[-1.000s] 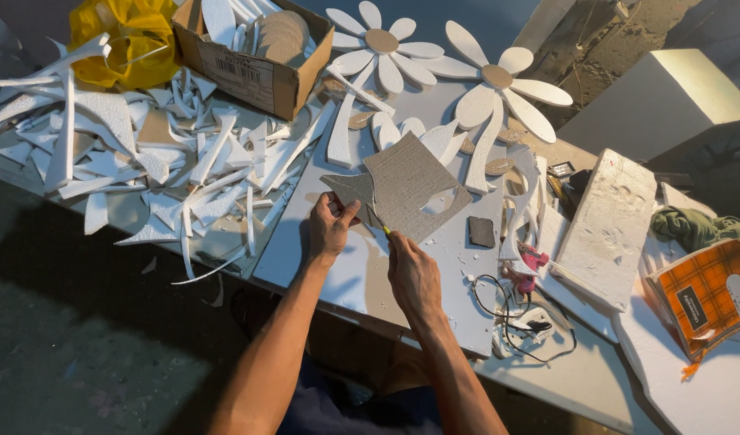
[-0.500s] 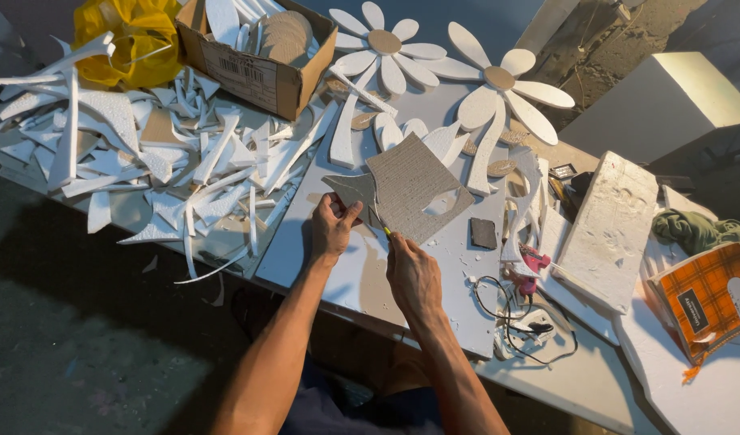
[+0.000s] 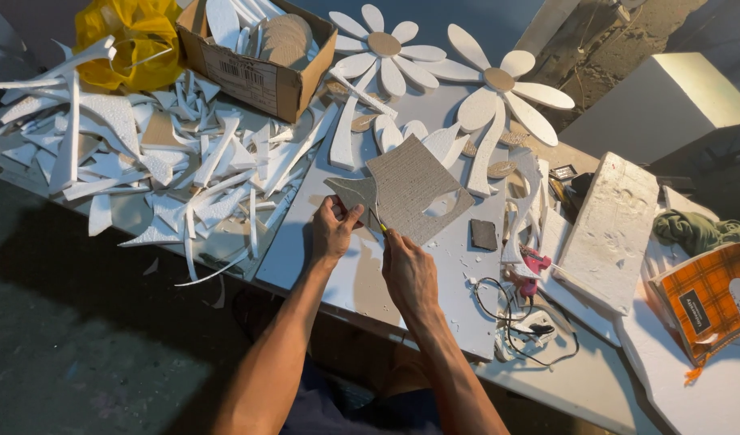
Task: Sanding the edges of a foam cutout decoration to smooth them using a small hand tool.
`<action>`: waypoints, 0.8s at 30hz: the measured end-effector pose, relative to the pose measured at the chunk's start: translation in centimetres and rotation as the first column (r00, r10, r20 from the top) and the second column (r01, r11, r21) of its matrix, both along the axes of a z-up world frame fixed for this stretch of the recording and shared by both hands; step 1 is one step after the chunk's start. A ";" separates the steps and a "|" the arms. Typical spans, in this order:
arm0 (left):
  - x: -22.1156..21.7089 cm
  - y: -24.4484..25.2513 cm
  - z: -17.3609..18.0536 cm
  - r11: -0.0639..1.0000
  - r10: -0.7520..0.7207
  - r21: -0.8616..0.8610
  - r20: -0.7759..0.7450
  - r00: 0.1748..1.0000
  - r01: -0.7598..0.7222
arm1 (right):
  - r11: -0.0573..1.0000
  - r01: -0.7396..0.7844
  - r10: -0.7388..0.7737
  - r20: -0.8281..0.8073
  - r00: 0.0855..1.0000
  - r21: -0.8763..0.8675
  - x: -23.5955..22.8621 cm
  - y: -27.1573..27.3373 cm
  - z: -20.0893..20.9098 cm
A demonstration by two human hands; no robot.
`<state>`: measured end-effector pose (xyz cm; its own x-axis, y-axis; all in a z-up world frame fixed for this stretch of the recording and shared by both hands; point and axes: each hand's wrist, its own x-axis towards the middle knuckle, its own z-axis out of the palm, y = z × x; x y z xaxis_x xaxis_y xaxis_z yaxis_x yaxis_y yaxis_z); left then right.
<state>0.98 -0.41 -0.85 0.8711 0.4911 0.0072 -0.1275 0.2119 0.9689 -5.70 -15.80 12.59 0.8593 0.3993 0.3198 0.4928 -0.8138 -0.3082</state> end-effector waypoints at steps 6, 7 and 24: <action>-0.6 -0.4 1.2 0.999 -0.040 0.028 0.002 0.999 0.040 | 0.998 -0.039 0.038 -0.020 0.999 -0.049 2.4 0.2 -0.8; -0.8 -0.4 2.0 0.999 -0.038 0.028 0.002 0.999 0.038 | 0.998 -0.040 0.039 -0.020 0.999 -0.049 2.9 0.4 -1.2; -3.8 0.2 8.3 0.998 -0.037 0.049 -0.196 0.980 0.048 | 0.995 0.044 -0.043 0.004 0.999 -0.088 2.0 0.1 -4.9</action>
